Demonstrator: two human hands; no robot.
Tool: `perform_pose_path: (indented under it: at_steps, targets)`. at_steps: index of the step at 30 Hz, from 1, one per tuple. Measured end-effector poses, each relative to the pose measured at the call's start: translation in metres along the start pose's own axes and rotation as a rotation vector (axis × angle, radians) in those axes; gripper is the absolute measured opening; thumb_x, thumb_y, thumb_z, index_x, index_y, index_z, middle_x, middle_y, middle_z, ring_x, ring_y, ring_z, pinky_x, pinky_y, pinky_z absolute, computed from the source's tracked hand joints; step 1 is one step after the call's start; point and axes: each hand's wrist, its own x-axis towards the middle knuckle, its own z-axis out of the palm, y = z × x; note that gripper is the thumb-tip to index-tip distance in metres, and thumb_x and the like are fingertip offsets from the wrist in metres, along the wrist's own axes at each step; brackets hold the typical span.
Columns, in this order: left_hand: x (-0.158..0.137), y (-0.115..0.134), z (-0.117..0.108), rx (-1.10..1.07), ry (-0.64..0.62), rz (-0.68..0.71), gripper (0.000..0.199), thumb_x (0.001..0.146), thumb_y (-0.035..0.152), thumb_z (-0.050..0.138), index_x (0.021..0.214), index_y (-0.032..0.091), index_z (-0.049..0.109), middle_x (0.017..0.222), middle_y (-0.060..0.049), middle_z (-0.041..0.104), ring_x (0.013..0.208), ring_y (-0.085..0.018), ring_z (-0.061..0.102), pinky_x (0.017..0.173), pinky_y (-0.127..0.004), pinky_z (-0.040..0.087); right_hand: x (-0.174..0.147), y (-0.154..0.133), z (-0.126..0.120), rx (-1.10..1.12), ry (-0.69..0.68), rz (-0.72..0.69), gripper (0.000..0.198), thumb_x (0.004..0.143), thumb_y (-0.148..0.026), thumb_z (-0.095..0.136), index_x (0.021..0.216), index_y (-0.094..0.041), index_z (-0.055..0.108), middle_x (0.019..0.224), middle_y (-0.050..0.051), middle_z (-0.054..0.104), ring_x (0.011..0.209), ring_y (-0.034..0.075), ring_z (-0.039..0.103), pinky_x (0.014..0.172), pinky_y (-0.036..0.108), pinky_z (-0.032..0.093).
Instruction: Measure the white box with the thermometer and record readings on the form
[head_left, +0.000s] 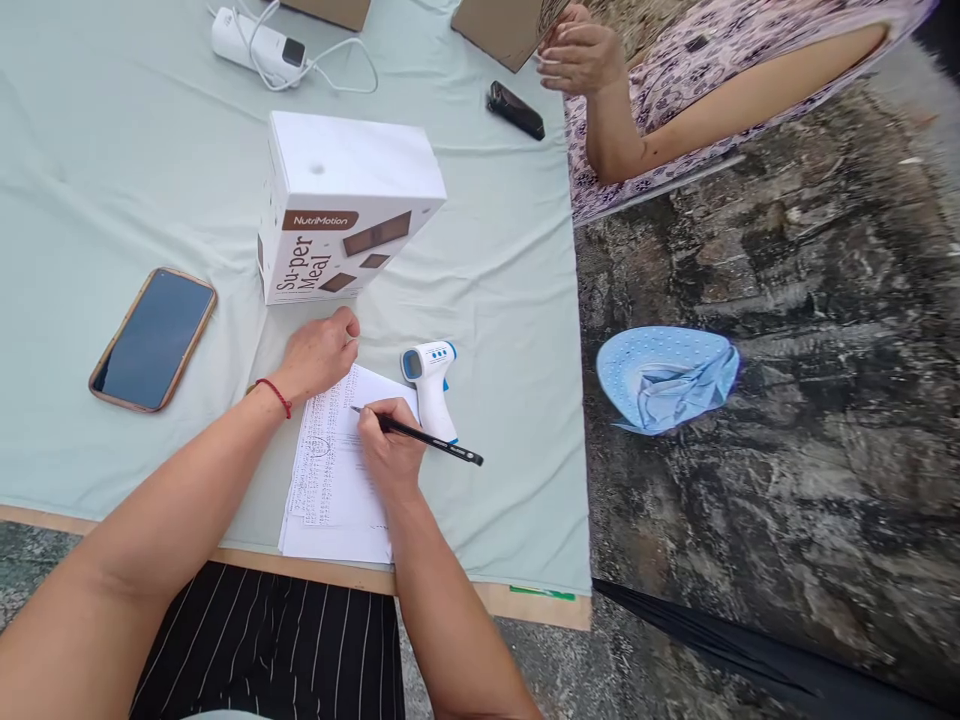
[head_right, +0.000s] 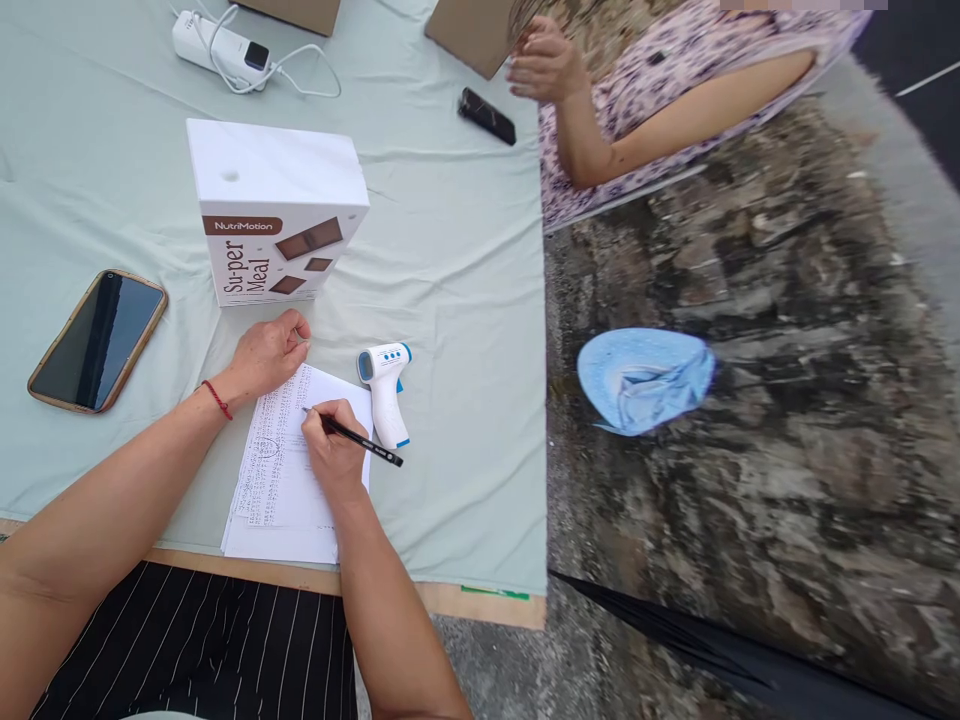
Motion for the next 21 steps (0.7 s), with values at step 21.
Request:
perform_pose_path:
  at_steps: [21]
  targets:
    - [0.0000,0.0001,-0.0007,-0.012,-0.002,-0.003,0.017,0.084,0.016,0.048,0.098,0.020,0.058,0.067,0.001,0.060,0.067,-0.019,0.056,0.060,-0.031,0.033,0.0001,-0.0013,0.0007,0.004,0.023,0.004,0.012,0.074,-0.025,0.055,0.064,-0.021,0.051,0.058,-0.006,0.050,0.056,0.010,0.043,0.056,0.025,0.037]
